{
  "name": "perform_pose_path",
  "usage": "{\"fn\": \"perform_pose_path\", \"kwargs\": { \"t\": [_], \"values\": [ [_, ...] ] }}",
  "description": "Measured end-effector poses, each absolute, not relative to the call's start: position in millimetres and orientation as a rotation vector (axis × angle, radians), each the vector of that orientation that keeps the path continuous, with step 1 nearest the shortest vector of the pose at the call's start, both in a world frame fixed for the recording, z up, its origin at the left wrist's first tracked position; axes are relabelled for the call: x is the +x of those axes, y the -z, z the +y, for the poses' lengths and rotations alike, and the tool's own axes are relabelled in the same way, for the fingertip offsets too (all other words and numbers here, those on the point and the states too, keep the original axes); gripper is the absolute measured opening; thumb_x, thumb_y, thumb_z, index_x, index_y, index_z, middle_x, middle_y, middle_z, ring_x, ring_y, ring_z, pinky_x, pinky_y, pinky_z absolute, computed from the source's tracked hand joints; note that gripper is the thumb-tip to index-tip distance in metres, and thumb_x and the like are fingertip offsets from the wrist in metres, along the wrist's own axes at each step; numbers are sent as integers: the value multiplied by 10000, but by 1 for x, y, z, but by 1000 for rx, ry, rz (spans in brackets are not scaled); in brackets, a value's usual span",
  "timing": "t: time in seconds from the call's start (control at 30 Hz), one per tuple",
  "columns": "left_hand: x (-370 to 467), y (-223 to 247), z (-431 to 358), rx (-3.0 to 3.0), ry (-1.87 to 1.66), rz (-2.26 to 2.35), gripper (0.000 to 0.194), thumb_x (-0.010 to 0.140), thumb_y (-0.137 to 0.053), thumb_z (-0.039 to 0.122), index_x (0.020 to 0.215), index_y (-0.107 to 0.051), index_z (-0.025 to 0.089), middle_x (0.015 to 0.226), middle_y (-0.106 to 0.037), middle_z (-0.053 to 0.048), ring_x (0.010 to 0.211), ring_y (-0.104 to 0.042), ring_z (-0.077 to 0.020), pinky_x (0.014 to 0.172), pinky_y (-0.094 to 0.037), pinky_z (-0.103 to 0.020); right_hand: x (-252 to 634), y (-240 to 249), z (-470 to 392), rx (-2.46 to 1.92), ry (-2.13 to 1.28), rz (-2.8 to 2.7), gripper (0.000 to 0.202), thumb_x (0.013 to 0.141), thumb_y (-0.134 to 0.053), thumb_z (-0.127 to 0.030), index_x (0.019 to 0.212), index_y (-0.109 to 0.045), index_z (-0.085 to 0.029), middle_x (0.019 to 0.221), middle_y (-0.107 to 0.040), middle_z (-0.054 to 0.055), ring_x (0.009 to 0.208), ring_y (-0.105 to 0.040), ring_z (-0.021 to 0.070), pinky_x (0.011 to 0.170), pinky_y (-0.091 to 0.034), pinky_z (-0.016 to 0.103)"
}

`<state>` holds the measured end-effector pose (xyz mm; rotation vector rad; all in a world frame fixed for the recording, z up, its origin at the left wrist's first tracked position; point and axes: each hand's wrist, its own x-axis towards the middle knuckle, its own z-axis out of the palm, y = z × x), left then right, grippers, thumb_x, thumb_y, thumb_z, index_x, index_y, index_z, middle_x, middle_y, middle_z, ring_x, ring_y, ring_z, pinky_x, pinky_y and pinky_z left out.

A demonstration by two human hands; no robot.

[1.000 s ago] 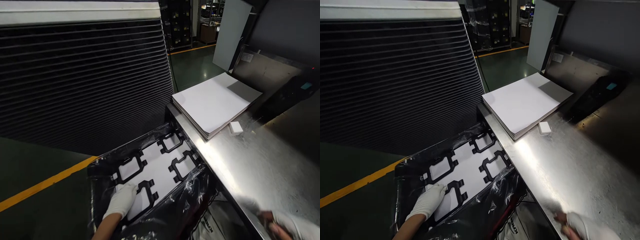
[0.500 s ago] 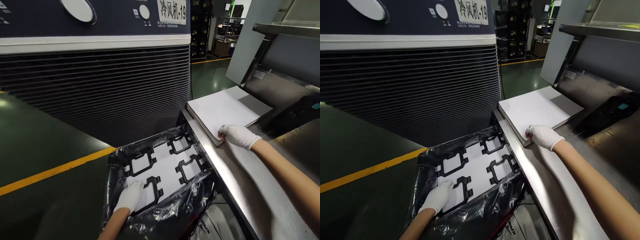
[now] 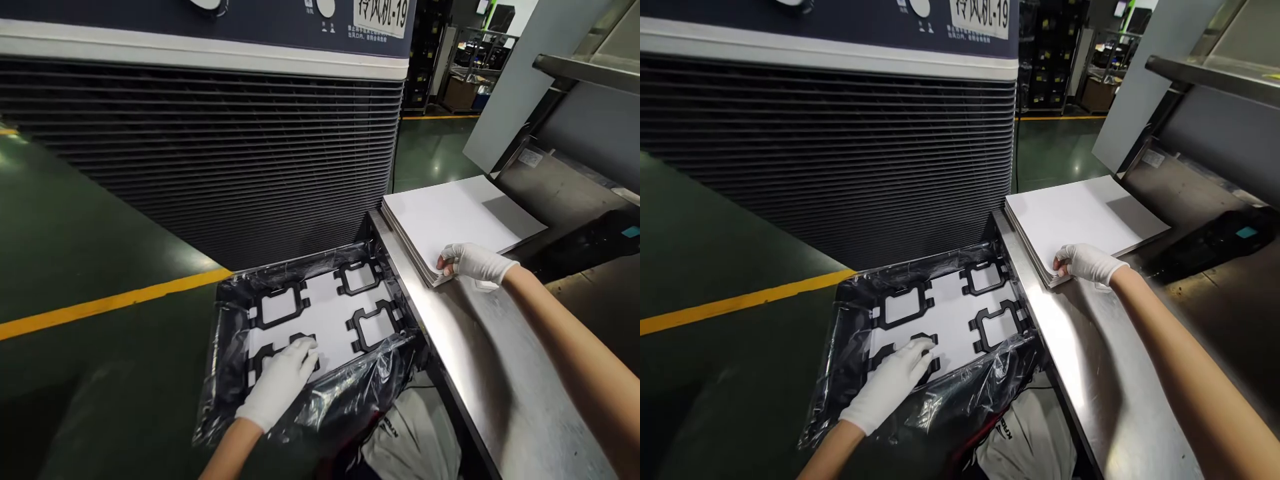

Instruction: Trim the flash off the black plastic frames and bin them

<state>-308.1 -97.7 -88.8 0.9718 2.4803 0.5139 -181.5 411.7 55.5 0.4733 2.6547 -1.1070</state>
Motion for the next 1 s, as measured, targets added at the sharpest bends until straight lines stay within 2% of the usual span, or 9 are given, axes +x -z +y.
{"fn": "perform_pose_path", "kwargs": {
  "t": [0.17,0.33,0.47,0.6,0.7,0.83,1.0],
  "values": [
    [-280,64,-64,1080,-627,2303,334,1073,-461,339,1179,-756,227,1213,-809,-103,1126,-748,-302,1094,-534,-455,-183,-51,420,457,1211,2616,277,696,-830,-390,894,-812,-198,918,-791,57,864,-717,246,842,-585,379],
    [-258,49,-41,1135,-685,2115,322,1076,-470,322,1147,-771,232,1179,-814,-87,1097,-756,-278,1034,-561,-414,-185,-60,419,441,1146,2632,306,691,-850,-417,896,-819,-191,929,-797,60,880,-713,245,870,-570,377],
    [-245,41,-35,1194,-607,2077,307,1072,-498,299,1157,-787,238,1187,-818,-77,1090,-763,-281,1005,-565,-410,-184,-70,413,455,1026,2639,292,788,-801,-413,952,-816,-172,972,-807,71,905,-721,239,880,-577,356],
    [-233,33,-33,1260,-520,2066,274,1069,-525,270,1119,-793,243,1127,-820,-67,1040,-765,-281,943,-568,-401,-187,-80,400,514,752,2634,288,956,-679,-417,1028,-817,-174,1020,-821,77,937,-738,235,914,-565,335],
    [-222,30,-28,1333,-385,2066,244,1058,-553,249,1087,-794,229,1098,-814,-72,995,-765,-303,932,-566,-435,-203,-81,384,636,440,2625,376,1019,-617,-458,1068,-826,-149,1032,-822,147,978,-755,299,929,-554,387],
    [-205,31,-19,1473,-192,2038,254,1078,-542,286,1044,-777,195,1059,-797,-114,951,-764,-342,891,-577,-474,-233,-79,365,702,148,2541,398,933,-742,-477,1055,-848,-114,1130,-804,249,1122,-752,395,984,-547,443],
    [-190,34,-17,1549,-113,2005,241,1076,-549,317,1050,-751,188,1066,-786,-128,963,-764,-363,896,-580,-499,-250,-88,359,659,78,2470,397,818,-852,-495,996,-874,-140,1036,-819,225,1053,-772,389,918,-574,431]
  ]
}}
